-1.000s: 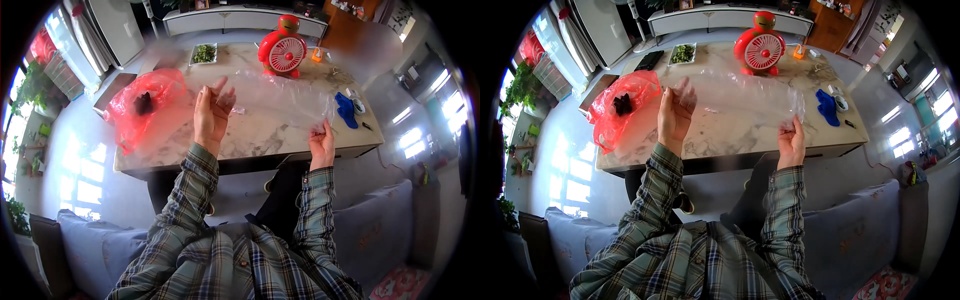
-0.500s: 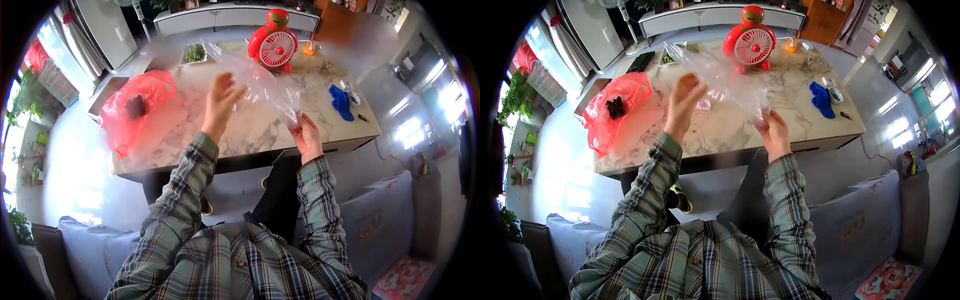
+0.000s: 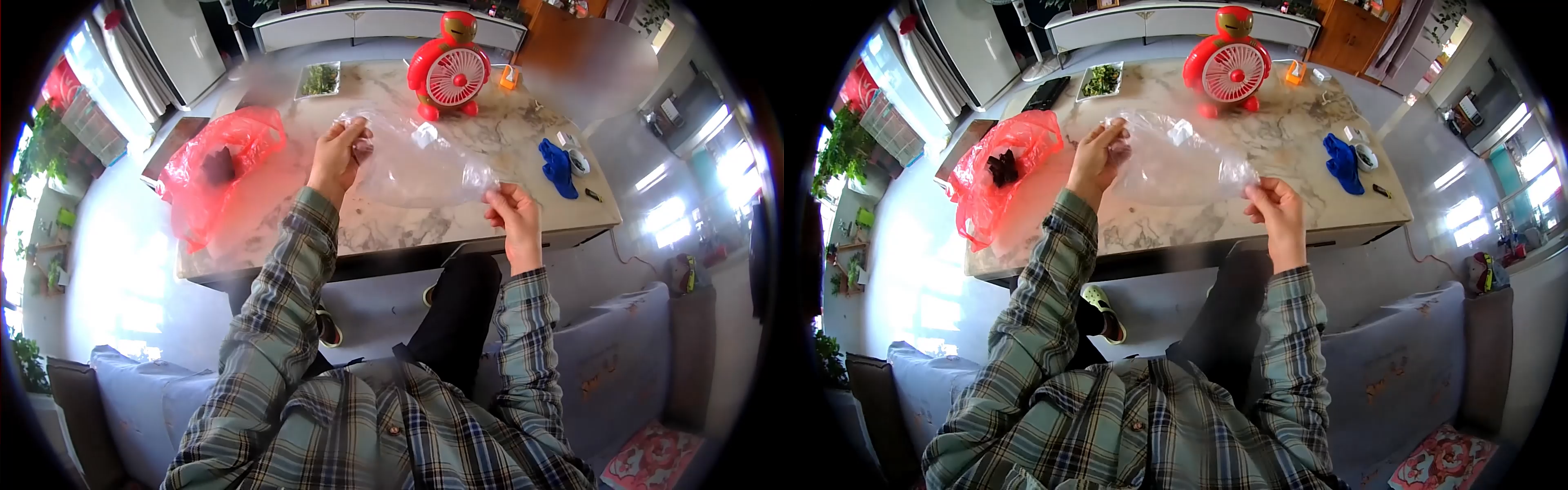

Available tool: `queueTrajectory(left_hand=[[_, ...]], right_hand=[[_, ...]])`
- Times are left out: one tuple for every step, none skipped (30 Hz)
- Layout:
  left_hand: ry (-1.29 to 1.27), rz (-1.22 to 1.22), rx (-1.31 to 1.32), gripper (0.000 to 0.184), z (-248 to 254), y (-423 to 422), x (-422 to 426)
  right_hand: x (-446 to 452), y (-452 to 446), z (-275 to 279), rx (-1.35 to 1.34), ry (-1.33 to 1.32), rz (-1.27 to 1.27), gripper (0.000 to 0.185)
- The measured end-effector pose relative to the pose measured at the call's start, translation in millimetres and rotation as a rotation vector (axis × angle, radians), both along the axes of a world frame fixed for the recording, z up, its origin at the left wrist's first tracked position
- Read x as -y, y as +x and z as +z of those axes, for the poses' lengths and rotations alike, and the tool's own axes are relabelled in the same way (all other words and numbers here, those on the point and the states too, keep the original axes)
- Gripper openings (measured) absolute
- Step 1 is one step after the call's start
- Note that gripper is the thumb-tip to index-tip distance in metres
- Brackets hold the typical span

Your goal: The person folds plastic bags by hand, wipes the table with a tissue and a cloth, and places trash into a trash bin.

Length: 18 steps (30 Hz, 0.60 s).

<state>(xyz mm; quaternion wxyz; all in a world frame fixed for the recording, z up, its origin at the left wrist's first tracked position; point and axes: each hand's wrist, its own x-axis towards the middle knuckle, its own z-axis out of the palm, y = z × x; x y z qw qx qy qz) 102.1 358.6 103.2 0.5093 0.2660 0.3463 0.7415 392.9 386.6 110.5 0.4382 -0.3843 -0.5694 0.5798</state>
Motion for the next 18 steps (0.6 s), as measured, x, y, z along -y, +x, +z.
queueTrajectory(left_hand=[[0.073, 0.027, 0.050, 0.017, 5, 8, 4], [0.147, 0.053, 0.100, 0.019, 9, 17, 9], [0.067, -0.022, -0.026, 0.021, 8, 26, 18], [-0.013, -0.097, -0.152, 0.023, 7, 37, 29], [-0.094, -0.168, -0.276, 0.025, 6, 43, 36], [-0.025, -0.219, -0.327, 0.025, 5, 43, 37], [0.043, -0.271, -0.378, 0.024, 2, 41, 37], [0.111, -0.324, -0.427, 0.024, -1, 37, 39], [0.130, -0.289, -0.279, 0.024, -1, 31, 40], [0.148, -0.254, -0.131, 0.024, 2, 23, 42], [0.166, -0.219, 0.017, 0.025, 5, 14, 43], [0.110, -0.134, 0.016, 0.020, 9, 3, 43], [0.081, -0.113, 0.027, 0.024, 13, -5, 44], [0.106, -0.194, 0.039, 0.025, 14, -8, 44], [0.128, -0.271, 0.048, 0.027, 16, -11, 46], [0.130, -0.298, 0.081, 0.028, 16, -12, 48], [0.132, -0.328, 0.113, 0.029, 18, -10, 51], [0.136, -0.362, 0.145, 0.031, 19, -9, 52]], right_hand=[[-3, -3, 0, -0.053, -0.015, -0.029, 0.016], [-7, -6, 0, -0.108, -0.028, -0.058, 0.015], [-11, -10, 0, -0.163, -0.039, -0.086, 0.014], [-12, -16, 2, -0.182, -0.031, -0.083, 0.015], [-13, -21, 3, -0.176, -0.001, -0.136, 0.015], [-14, -26, 3, -0.170, 0.027, -0.187, 0.015], [-16, -30, 1, -0.163, 0.053, -0.238, 0.015], [-26, -25, -9, -0.141, 0.111, -0.243, 0.013], [-25, -24, -7, -0.229, 0.031, -0.244, 0.012], [-23, -23, -2, -0.317, -0.049, -0.244, 0.011], [-22, -21, 1, -0.406, -0.128, -0.245, 0.011], [-26, -13, 0, -0.398, -0.118, -0.218, 0.014], [-27, -11, -3, -0.336, -0.061, -0.208, 0.015], [-28, -10, -5, -0.276, -0.003, -0.194, 0.016], [-25, -13, -1, -0.219, 0.051, -0.178, 0.017], [-18, -18, 7, -0.175, 0.060, -0.093, 0.029], [-15, -27, 6, -0.186, 0.142, -0.020, 0.034], [-12, -35, 6, -0.195, 0.226, 0.049, 0.039]])
